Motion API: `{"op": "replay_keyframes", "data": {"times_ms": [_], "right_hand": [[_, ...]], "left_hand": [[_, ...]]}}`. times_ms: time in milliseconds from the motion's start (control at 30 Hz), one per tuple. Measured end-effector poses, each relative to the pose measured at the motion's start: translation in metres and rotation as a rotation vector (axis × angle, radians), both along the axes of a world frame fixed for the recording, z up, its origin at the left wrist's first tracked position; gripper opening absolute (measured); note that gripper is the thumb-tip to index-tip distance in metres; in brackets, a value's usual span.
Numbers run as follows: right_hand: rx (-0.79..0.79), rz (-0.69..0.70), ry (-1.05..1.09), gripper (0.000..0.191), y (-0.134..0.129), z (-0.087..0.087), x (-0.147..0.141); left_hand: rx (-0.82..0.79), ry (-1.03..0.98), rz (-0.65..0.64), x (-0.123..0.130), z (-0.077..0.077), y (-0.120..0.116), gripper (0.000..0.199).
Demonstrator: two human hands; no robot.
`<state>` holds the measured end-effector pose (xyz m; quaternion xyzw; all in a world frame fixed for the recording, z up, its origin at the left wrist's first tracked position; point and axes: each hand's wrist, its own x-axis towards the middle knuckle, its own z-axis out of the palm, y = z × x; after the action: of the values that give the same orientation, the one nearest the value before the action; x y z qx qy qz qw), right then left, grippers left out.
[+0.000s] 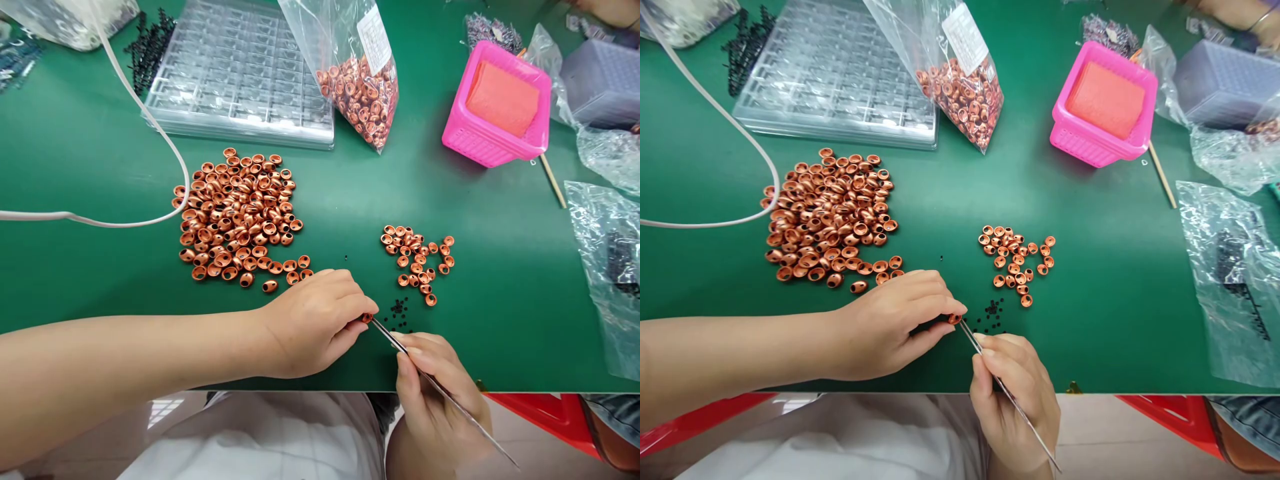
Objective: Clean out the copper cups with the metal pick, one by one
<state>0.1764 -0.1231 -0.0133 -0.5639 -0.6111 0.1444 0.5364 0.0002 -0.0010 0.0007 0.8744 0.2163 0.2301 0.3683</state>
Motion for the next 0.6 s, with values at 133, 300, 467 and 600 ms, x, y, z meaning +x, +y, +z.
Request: {"op": "replay_keyframes", "data": {"times_ms": [133, 300, 467, 600], "right_hand": [[0.008, 0.003, -0.022, 0.036, 0.0015, 0.0005, -0.0002], [-0.006, 0.005, -0.030, 0.036, 0.0021, 0.0026, -0.0008], [0.014, -0.024, -0.012, 0.034, 0.0014, 0.0016, -0.0022], [0.063, -0.062, 0.005, 0.035, 0.0022, -0.0004, -0.0024]], "left_hand": [[0.015, 0.003, 0.007, 0.0002, 0.0000, -0.0004, 0.015], [0.014, 0.006, 0.009, -0.0002, 0.0013, -0.0009, 0.015], [0.010, -0.005, 0.008, -0.0001, -0.0002, -0.0006, 0.015], [0.006, -0.009, -0.004, -0.0009, -0.0006, 0.0000, 0.018]]}}
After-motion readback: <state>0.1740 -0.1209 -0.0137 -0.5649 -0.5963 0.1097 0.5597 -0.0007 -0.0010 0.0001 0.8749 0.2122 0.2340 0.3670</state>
